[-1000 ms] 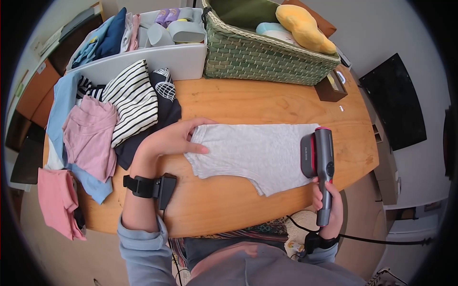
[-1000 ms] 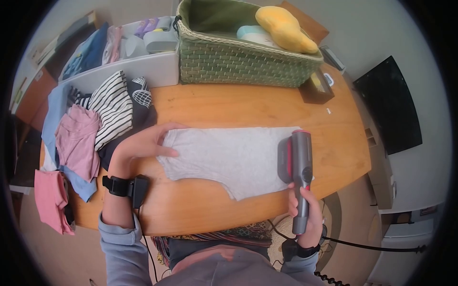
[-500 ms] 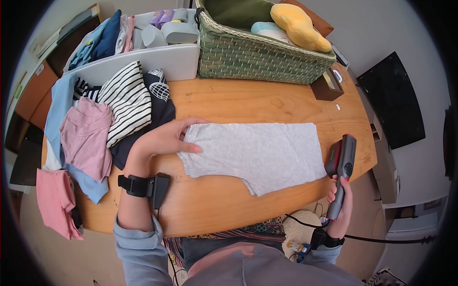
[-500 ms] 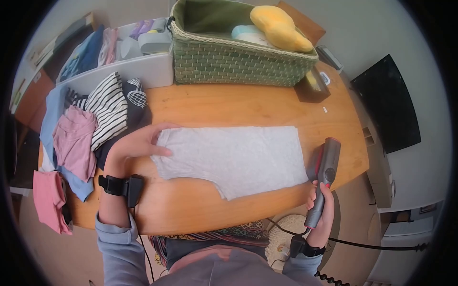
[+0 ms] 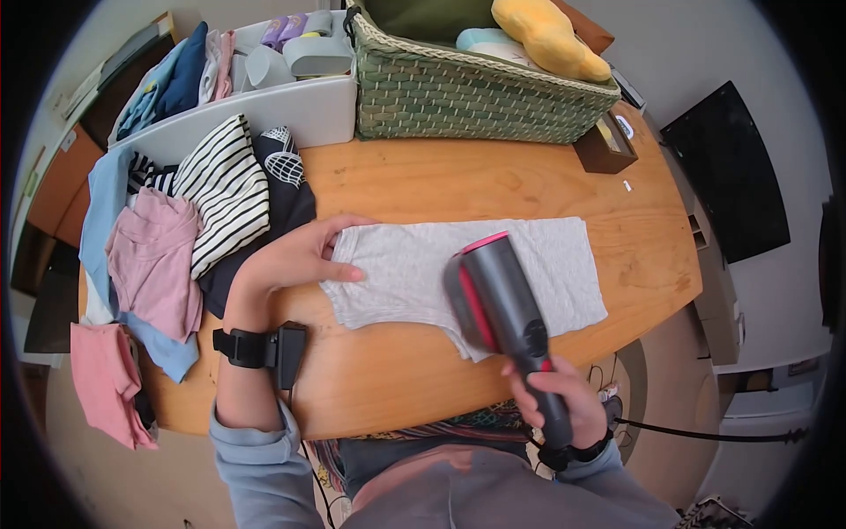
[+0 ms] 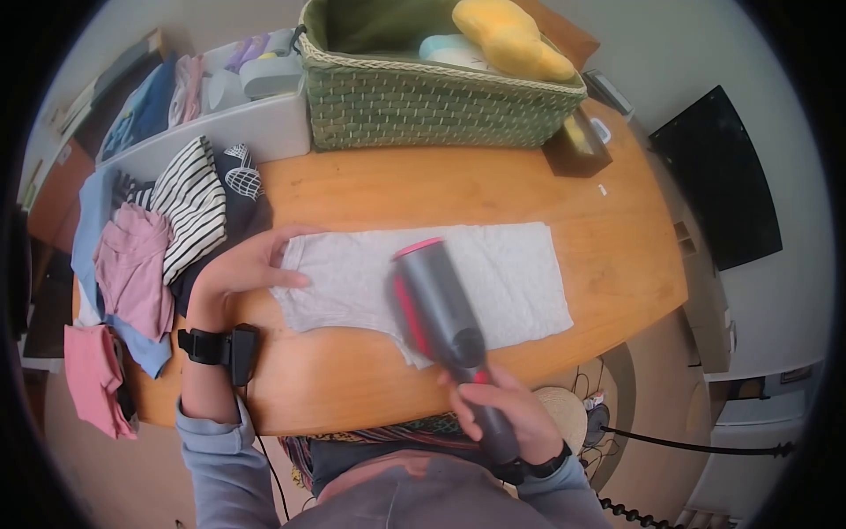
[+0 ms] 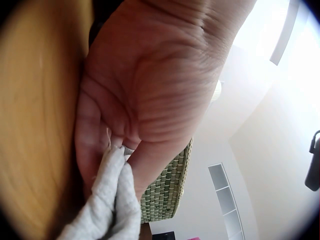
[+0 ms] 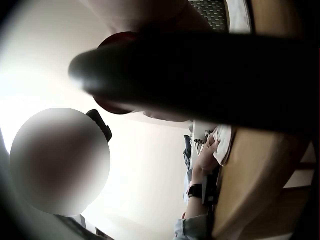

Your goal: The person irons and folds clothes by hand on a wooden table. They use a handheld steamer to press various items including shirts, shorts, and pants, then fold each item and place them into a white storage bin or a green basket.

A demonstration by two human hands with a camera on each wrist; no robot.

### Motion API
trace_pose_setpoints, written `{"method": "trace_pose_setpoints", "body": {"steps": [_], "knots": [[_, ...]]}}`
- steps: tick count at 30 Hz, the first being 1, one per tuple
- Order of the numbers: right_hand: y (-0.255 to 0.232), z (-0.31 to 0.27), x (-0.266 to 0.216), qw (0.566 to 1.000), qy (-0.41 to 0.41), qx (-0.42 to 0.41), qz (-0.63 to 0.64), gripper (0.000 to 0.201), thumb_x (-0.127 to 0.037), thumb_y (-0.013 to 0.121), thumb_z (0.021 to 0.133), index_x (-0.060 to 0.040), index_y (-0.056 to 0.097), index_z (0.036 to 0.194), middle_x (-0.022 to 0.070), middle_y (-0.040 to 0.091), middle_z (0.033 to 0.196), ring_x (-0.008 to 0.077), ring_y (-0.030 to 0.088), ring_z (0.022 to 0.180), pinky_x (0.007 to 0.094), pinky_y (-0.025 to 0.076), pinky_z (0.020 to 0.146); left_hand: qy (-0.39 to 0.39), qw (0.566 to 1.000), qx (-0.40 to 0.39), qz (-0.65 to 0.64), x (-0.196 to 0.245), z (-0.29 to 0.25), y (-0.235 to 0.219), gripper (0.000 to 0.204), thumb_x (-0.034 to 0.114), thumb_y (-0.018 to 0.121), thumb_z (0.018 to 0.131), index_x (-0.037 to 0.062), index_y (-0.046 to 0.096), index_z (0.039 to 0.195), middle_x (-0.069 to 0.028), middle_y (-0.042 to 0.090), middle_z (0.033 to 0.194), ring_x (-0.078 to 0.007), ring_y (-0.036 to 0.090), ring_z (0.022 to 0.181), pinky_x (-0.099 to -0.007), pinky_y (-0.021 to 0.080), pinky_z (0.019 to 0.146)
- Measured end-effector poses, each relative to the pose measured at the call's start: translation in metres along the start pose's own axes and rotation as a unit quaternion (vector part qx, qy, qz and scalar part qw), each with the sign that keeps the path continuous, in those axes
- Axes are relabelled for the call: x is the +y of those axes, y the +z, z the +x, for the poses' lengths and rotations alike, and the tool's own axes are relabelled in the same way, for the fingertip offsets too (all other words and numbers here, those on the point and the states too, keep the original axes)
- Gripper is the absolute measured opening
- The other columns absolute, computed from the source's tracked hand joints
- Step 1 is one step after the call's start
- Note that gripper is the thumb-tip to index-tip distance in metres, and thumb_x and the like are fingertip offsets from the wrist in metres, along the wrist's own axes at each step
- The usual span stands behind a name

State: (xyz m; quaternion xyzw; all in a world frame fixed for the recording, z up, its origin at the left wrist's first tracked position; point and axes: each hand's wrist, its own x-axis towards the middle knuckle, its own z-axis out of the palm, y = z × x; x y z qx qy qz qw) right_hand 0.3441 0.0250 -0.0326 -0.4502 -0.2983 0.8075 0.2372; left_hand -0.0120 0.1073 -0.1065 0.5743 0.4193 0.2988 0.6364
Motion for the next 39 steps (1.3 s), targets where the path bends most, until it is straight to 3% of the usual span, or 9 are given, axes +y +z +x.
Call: {"method": "trace_pose_setpoints", "body": {"steps": [1,4,15,23,39], "knots": [[0.003,0.005,0.002,0.999,0.039,-0.023,-0.013,0.037,-0.02,0.056,0.086,0.0055,0.047,0.112,0.0071,0.048,0.066,0.0134,0.048,0.046,0.0242,0.04,0.044,-0.001,1.0,0.001,-0.001,0.0,0.0,0.0,0.064,0.003,0.073,0.077,0.0026,0.042,0.132,-0.0066,0.054,0.118,-0.0123,0.051,0.105,-0.0266,0.045,0.089],[0.003,0.015,0.005,0.997,0.043,-0.062,-0.001,0.038,-0.021,0.056,0.086,0.0051,0.046,0.113,0.0068,0.048,0.066,0.0131,0.048,0.047,0.0245,0.041,0.046,0.01,1.0,0.003,-0.007,-0.002,0.0,-0.001,0.063,0.004,0.073,0.077,0.0025,0.042,0.132,-0.0063,0.054,0.117,-0.0119,0.052,0.103,-0.0261,0.045,0.087],[0.002,0.017,0.01,0.997,0.02,-0.064,0.034,0.039,-0.022,0.056,0.085,0.0049,0.046,0.111,0.0068,0.048,0.065,0.0133,0.048,0.045,0.0242,0.04,0.043,0.013,0.995,0.02,0.092,0.003,-0.001,-0.001,0.064,0.012,0.075,0.076,0.0052,0.044,0.132,-0.0045,0.056,0.104,-0.0102,0.05,0.089,-0.0238,0.044,0.077],[0.002,0.014,0.009,0.998,0.013,-0.062,0.031,0.04,-0.022,0.055,0.085,0.0056,0.046,0.111,0.007,0.048,0.066,0.0133,0.048,0.046,0.0241,0.041,0.043,-0.002,0.998,0.011,0.069,0.009,-0.003,0.001,0.063,0.008,0.073,0.078,0.0044,0.043,0.133,-0.0053,0.056,0.107,-0.0103,0.052,0.094,-0.0244,0.045,0.082],[-0.023,-0.007,0.0,0.999,-0.019,0.029,-0.005,0.04,-0.021,0.056,0.084,0.0071,0.046,0.111,0.0068,0.049,0.066,0.0114,0.047,0.044,0.0222,0.039,0.042,0.008,0.999,-0.004,0.036,0.004,-0.001,0.0,0.061,0.003,0.071,0.079,0.0037,0.042,0.133,-0.006,0.055,0.111,-0.0107,0.052,0.099,-0.0249,0.046,0.086]]}}
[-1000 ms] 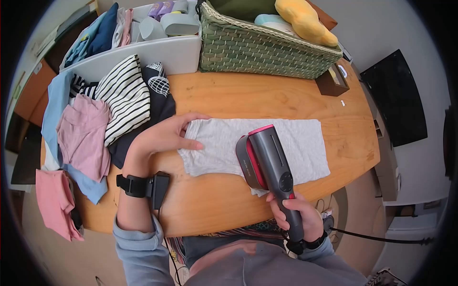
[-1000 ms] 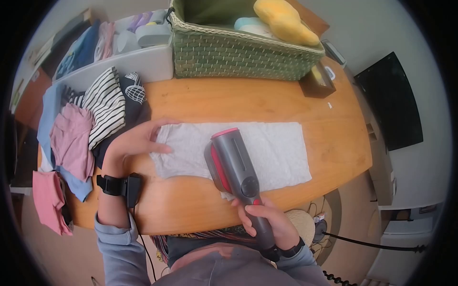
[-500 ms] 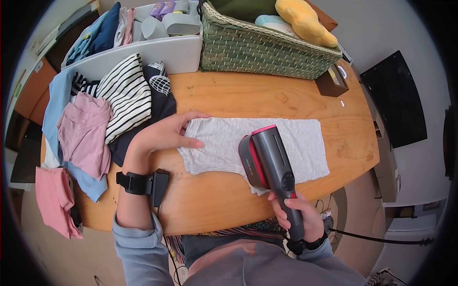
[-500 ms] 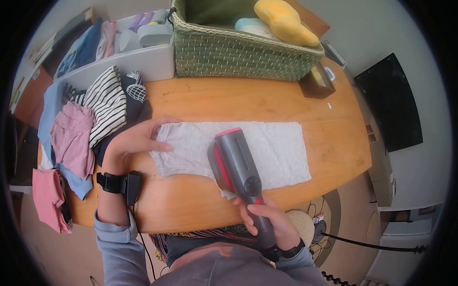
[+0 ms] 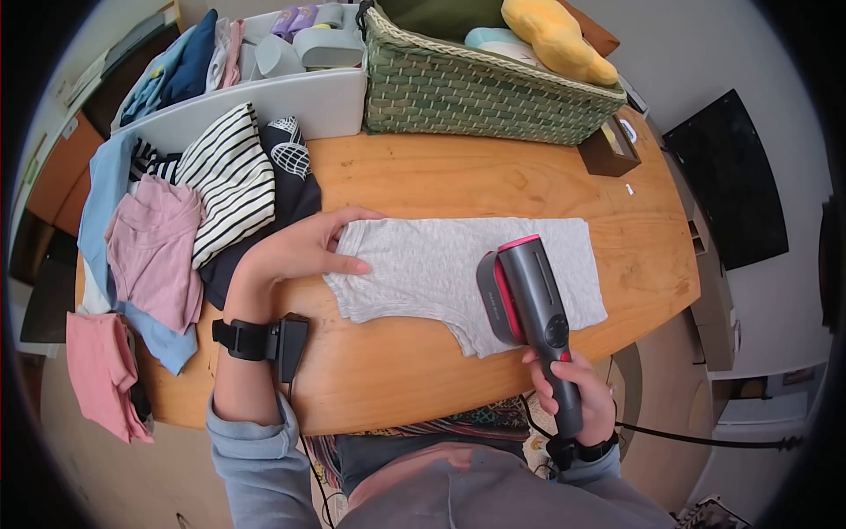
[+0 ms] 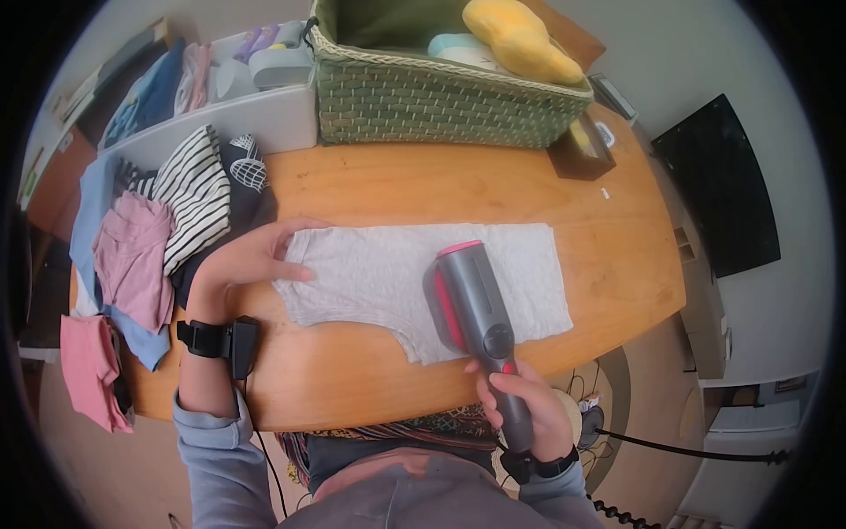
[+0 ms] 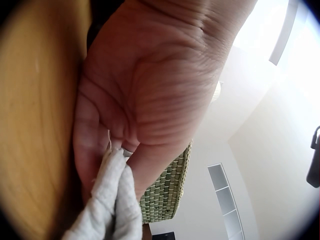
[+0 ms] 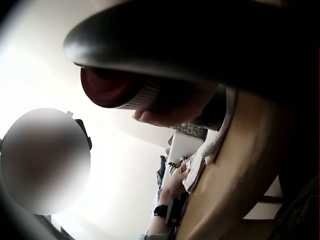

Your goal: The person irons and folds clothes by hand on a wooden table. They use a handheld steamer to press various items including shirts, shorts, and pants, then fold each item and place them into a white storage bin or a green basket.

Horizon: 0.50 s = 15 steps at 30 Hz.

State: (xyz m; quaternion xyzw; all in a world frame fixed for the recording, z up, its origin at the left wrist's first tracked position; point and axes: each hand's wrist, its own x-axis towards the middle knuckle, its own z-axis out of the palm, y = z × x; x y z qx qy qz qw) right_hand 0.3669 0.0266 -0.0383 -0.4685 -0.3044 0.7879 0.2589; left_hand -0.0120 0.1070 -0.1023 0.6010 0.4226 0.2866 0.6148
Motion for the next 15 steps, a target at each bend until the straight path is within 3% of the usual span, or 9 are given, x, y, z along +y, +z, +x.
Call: {"method": "trace_pose_setpoints", "body": {"steps": [9,15], "knots": [[-0.025,-0.012,-0.005,0.995,-0.066,0.068,-0.001,0.039,-0.024,0.052,0.088,0.007,0.046,0.111,0.0054,0.047,0.062,0.0106,0.045,0.042,0.0217,0.038,0.04,-0.001,1.0,-0.006,-0.016,-0.005,0.002,-0.001,0.063,0.003,0.071,0.079,0.0037,0.042,0.134,-0.0061,0.055,0.114,-0.0117,0.051,0.101,-0.0251,0.045,0.087],[-0.043,-0.026,-0.009,0.979,-0.129,0.157,0.002,0.035,-0.025,0.05,0.089,0.0045,0.05,0.108,0.0021,0.046,0.064,0.0083,0.042,0.047,0.0204,0.034,0.044,-0.018,1.0,0.005,0.002,0.001,-0.001,0.001,0.064,0.003,0.072,0.078,0.0045,0.042,0.134,-0.006,0.054,0.116,-0.0122,0.05,0.103,-0.0255,0.045,0.088]]}}
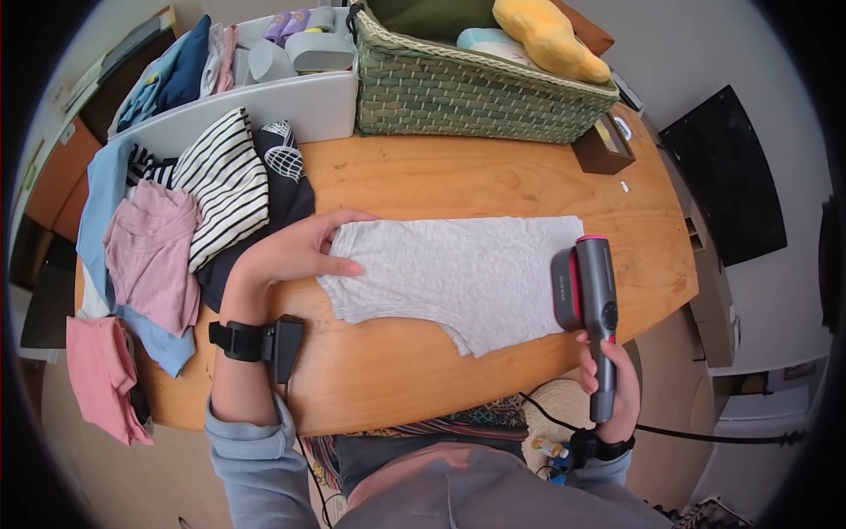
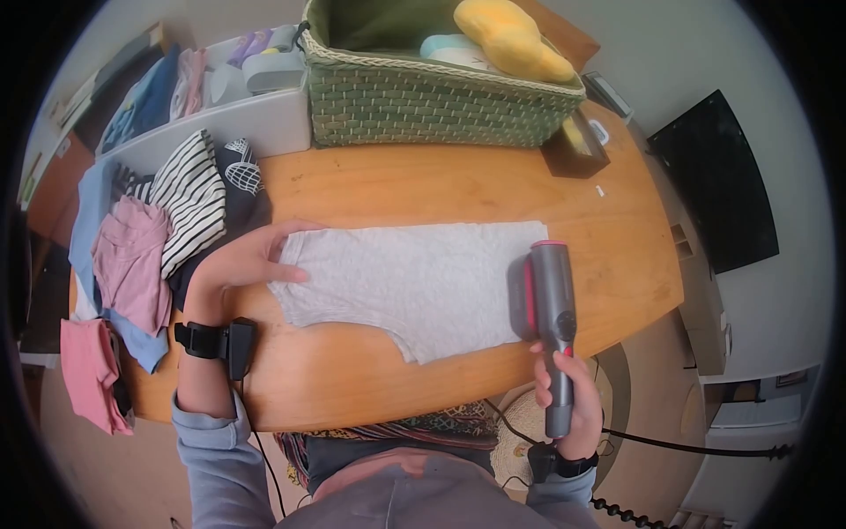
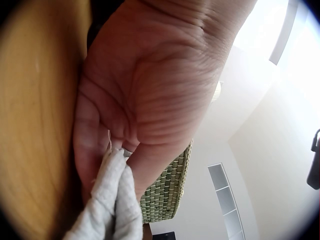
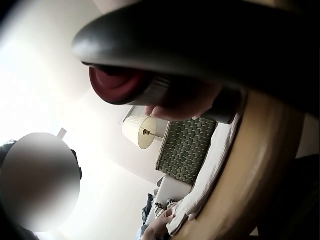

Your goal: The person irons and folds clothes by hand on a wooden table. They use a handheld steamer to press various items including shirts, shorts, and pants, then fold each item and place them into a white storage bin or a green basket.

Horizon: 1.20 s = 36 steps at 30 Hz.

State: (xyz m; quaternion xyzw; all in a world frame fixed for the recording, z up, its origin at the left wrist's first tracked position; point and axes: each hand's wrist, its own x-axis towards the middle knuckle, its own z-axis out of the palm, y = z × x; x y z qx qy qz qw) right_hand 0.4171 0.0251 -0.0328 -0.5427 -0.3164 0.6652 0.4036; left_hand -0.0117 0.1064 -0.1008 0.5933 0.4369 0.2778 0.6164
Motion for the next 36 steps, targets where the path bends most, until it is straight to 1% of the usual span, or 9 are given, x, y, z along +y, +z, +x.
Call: {"method": "trace_pose_setpoints", "body": {"steps": [8,18,24,27,28,30,32,34,36], "knots": [[-0.067,0.026,-0.015,0.997,-0.012,0.074,0.033,0.031,-0.028,0.054,0.091,-0.0015,0.052,0.107,0.0024,0.048,0.063,0.0104,0.044,0.043,0.023,0.035,0.039,0.026,1.0,-0.001,-0.017,-0.01,0.003,-0.001,0.065,0.004,0.073,0.077,0.004,0.041,0.134,-0.0052,0.053,0.118,-0.0134,0.049,0.106,-0.0269,0.042,0.092],[-0.119,0.093,-0.055,1.0,0.002,-0.004,-0.005,0.03,-0.028,0.052,0.092,-0.0027,0.052,0.107,-0.0004,0.046,0.061,0.0082,0.043,0.045,0.0211,0.036,0.041,0.044,0.998,-0.007,-0.034,-0.008,0.002,0.0,0.067,0.001,0.071,0.077,0.0046,0.04,0.136,-0.0041,0.05,0.125,-0.0104,0.047,0.108,-0.026,0.041,0.091],[-0.142,0.142,-0.097,0.989,-0.057,0.027,-0.137,0.034,-0.033,0.054,0.091,-0.0027,0.053,0.106,0.0024,0.052,0.063,0.0114,0.05,0.047,0.022,0.043,0.044,0.085,0.976,0.162,-0.122,0.001,0.003,0.001,0.067,0.002,0.061,0.086,0.006,0.027,0.143,-0.0032,0.058,0.107,-0.0074,0.054,0.094,-0.0215,0.042,0.085],[-0.139,0.144,-0.107,0.95,-0.07,0.081,-0.294,0.038,-0.035,0.058,0.088,-0.0005,0.055,0.104,0.0067,0.058,0.073,0.0179,0.06,0.063,0.0274,0.048,0.058,0.096,0.961,0.203,-0.159,0.016,0.0,0.009,0.061,0.002,0.056,0.088,0.0058,0.028,0.143,-0.0037,0.06,0.106,-0.0086,0.055,0.095,-0.0219,0.042,0.085],[-0.13,0.143,-0.103,0.841,-0.226,0.179,-0.459,0.039,-0.032,0.059,0.087,0.0014,0.053,0.107,0.0093,0.058,0.077,0.0212,0.06,0.071,0.0312,0.047,0.064,0.095,0.951,0.233,-0.179,0.02,-0.001,0.011,0.06,0.002,0.055,0.089,0.0055,0.028,0.143,-0.004,0.06,0.105,-0.0089,0.055,0.096,-0.022,0.042,0.085],[-0.1,0.135,-0.097,0.451,-0.471,0.334,-0.681,0.043,-0.024,0.062,0.083,0.0051,0.05,0.112,0.0145,0.058,0.083,0.0278,0.06,0.086,0.0388,0.046,0.077,0.1,0.949,0.255,-0.159,0.026,0.0,0.014,0.056,0.002,0.053,0.09,0.0049,0.03,0.141,-0.0036,0.06,0.104,-0.0089,0.056,0.095,-0.0213,0.043,0.084],[-0.052,0.117,-0.096,0.474,-0.465,0.318,-0.676,0.043,-0.019,0.062,0.082,0.0036,0.049,0.116,0.0158,0.059,0.088,0.0256,0.061,0.082,0.0358,0.047,0.074,0.111,0.941,0.292,-0.132,0.024,0.002,0.016,0.053,0.002,0.053,0.09,0.0042,0.033,0.14,-0.0024,0.059,0.103,-0.0073,0.054,0.093,-0.0199,0.042,0.083],[-0.022,0.115,-0.089,0.788,-0.292,0.03,-0.541,0.036,-0.015,0.057,0.089,0.0003,0.048,0.12,0.0059,0.061,0.094,0.0143,0.06,0.081,0.0288,0.048,0.069,0.116,0.942,0.309,-0.056,0.009,0.007,0.01,0.049,0.003,0.055,0.09,0.0031,0.038,0.136,0.0001,0.057,0.097,-0.0057,0.051,0.088,-0.0182,0.04,0.08],[0.001,0.134,-0.074,0.902,-0.139,-0.216,-0.347,0.034,-0.017,0.053,0.092,-0.0026,0.048,0.122,0.0064,0.062,0.093,0.0125,0.06,0.082,0.0267,0.049,0.07,0.103,0.94,0.324,0.013,0.0,0.01,0.005,0.047,0.005,0.058,0.088,0.0022,0.043,0.133,0.002,0.052,0.09,-0.0048,0.047,0.083,-0.0172,0.039,0.075]]}}
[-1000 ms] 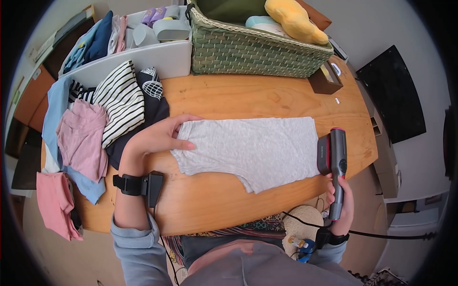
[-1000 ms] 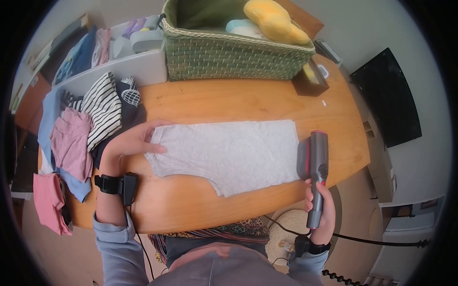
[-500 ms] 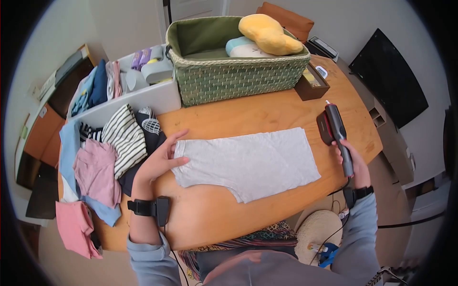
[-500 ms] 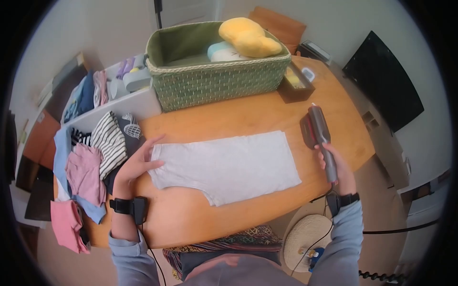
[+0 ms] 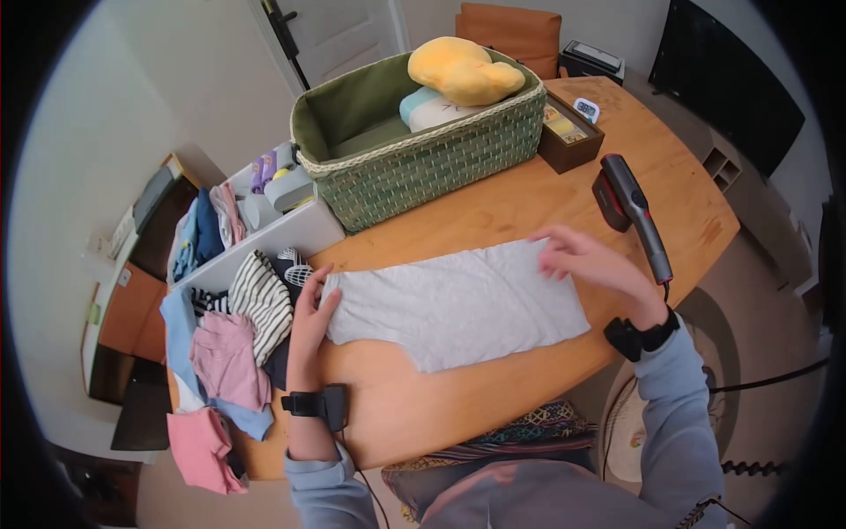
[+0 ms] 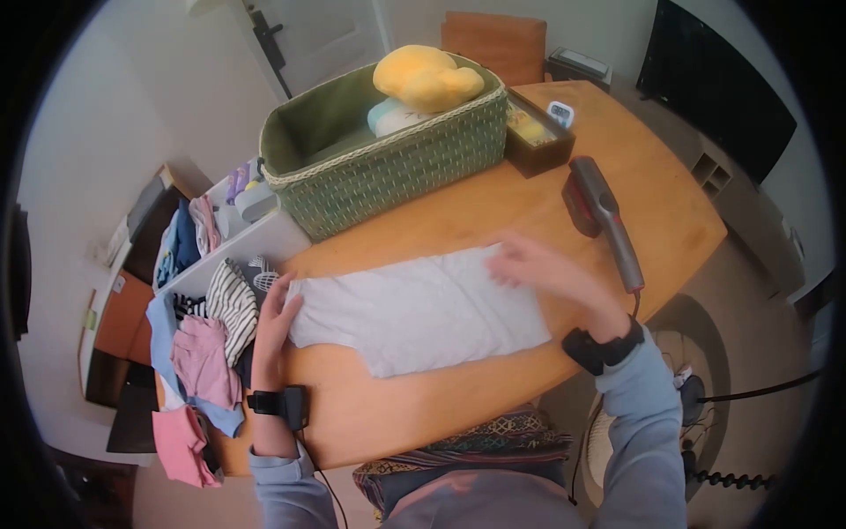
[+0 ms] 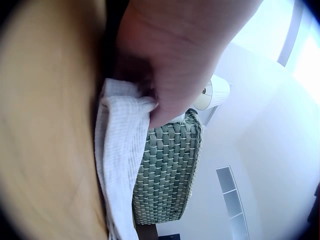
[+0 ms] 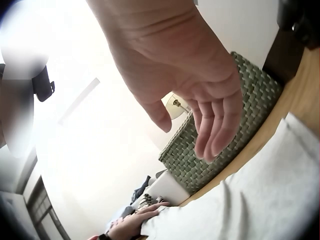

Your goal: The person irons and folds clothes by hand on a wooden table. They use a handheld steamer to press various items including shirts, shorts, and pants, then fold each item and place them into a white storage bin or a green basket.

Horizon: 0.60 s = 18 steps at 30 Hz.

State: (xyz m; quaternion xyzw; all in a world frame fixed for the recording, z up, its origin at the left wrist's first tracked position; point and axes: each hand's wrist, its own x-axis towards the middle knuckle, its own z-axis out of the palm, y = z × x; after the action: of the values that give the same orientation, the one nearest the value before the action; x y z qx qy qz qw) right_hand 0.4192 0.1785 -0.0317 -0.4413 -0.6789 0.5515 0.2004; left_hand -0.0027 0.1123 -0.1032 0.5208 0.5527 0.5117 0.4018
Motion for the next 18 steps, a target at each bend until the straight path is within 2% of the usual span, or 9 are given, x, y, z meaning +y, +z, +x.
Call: {"method": "trace_pose_setpoints", "body": {"steps": [2,4,5,6,8,9,11,14,18], "knots": [[0.02,0.025,-0.008,0.991,-0.004,-0.095,0.09,0.034,-0.021,0.049,0.095,-0.0034,0.048,0.123,0.0078,0.062,0.092,0.0142,0.061,0.084,0.0267,0.05,0.072,-0.001,1.0,-0.015,0.025,-0.015,0.004,-0.009,0.049,0.007,0.061,0.086,0.0012,0.044,0.132,-0.0019,0.056,0.096,-0.0076,0.05,0.087,-0.0187,0.04,0.078],[0.028,0.054,-0.004,0.972,0.03,-0.147,0.179,0.035,-0.023,0.048,0.096,-0.002,0.047,0.124,0.0109,0.063,0.095,0.0165,0.062,0.088,0.0274,0.051,0.074,-0.03,0.993,-0.034,0.112,0.002,-0.001,-0.003,0.054,0.009,0.064,0.085,0.0007,0.042,0.133,-0.0069,0.058,0.102,-0.0099,0.053,0.091,-0.0207,0.042,0.08],[0.029,0.072,0.01,0.953,0.048,-0.176,0.242,0.037,-0.027,0.046,0.097,-0.0017,0.046,0.124,0.0138,0.063,0.101,0.02,0.063,0.093,0.0293,0.052,0.076,-0.077,0.989,-0.045,0.12,0.011,-0.003,-0.001,0.063,0.014,0.069,0.082,0.0009,0.038,0.136,-0.0112,0.058,0.105,-0.0126,0.054,0.093,-0.0241,0.044,0.081],[0.028,0.087,0.024,0.923,0.063,-0.209,0.316,0.038,-0.029,0.046,0.097,-0.0025,0.047,0.124,0.0156,0.062,0.106,0.0228,0.062,0.098,0.0312,0.052,0.078,-0.076,0.978,-0.043,0.187,0.009,-0.003,-0.004,0.072,0.017,0.072,0.079,0.0011,0.034,0.138,-0.0153,0.059,0.11,-0.0161,0.057,0.097,-0.0279,0.046,0.083],[0.029,0.107,0.046,0.893,0.064,-0.232,0.379,0.039,-0.029,0.044,0.098,-0.0024,0.045,0.126,0.0185,0.057,0.115,0.0269,0.057,0.109,0.0364,0.05,0.086,-0.058,0.944,-0.038,0.321,0.008,-0.006,-0.01,0.082,0.022,0.075,0.075,0.003,0.03,0.141,-0.0204,0.061,0.106,-0.0239,0.061,0.096,-0.0315,0.047,0.083],[0.027,0.108,0.049,0.891,0.058,-0.237,0.384,0.039,-0.029,0.044,0.098,-0.0024,0.045,0.126,0.0185,0.057,0.115,0.0269,0.057,0.109,0.0364,0.05,0.086,-0.058,0.942,-0.035,0.33,0.014,-0.008,-0.01,0.082,0.022,0.075,0.075,0.003,0.03,0.141,-0.0204,0.061,0.106,-0.0239,0.061,0.096,-0.0315,0.047,0.083],[0.024,0.107,0.056,0.848,0.056,-0.251,0.463,0.041,-0.028,0.041,0.098,-0.0022,0.043,0.13,0.0217,0.052,0.123,0.0302,0.05,0.119,0.0419,0.046,0.094,-0.088,0.887,-0.033,0.452,0.023,-0.012,-0.006,0.088,0.024,0.077,0.071,0.0048,0.028,0.142,-0.0237,0.063,0.099,-0.0313,0.064,0.089,-0.0345,0.049,0.079],[0.021,0.107,0.066,0.82,0.044,-0.257,0.51,0.042,-0.027,0.043,0.097,-0.0006,0.042,0.13,0.0242,0.045,0.13,0.0337,0.044,0.123,0.0452,0.04,0.1,-0.136,0.862,-0.031,0.487,0.056,-0.011,0.008,0.089,0.026,0.076,0.068,0.0067,0.029,0.141,-0.0259,0.063,0.095,-0.0368,0.064,0.085,-0.0382,0.05,0.075],[0.022,0.11,0.072,0.816,0.037,-0.259,0.515,0.042,-0.026,0.042,0.097,-0.0006,0.042,0.13,0.0256,0.046,0.129,0.0348,0.044,0.123,0.045,0.041,0.099,0.012,0.837,-0.014,0.547,0.084,0.001,0.042,0.078,0.021,0.069,0.074,0.0068,0.031,0.14,-0.0239,0.063,0.086,-0.0382,0.064,0.078,-0.0389,0.051,0.07]]}}
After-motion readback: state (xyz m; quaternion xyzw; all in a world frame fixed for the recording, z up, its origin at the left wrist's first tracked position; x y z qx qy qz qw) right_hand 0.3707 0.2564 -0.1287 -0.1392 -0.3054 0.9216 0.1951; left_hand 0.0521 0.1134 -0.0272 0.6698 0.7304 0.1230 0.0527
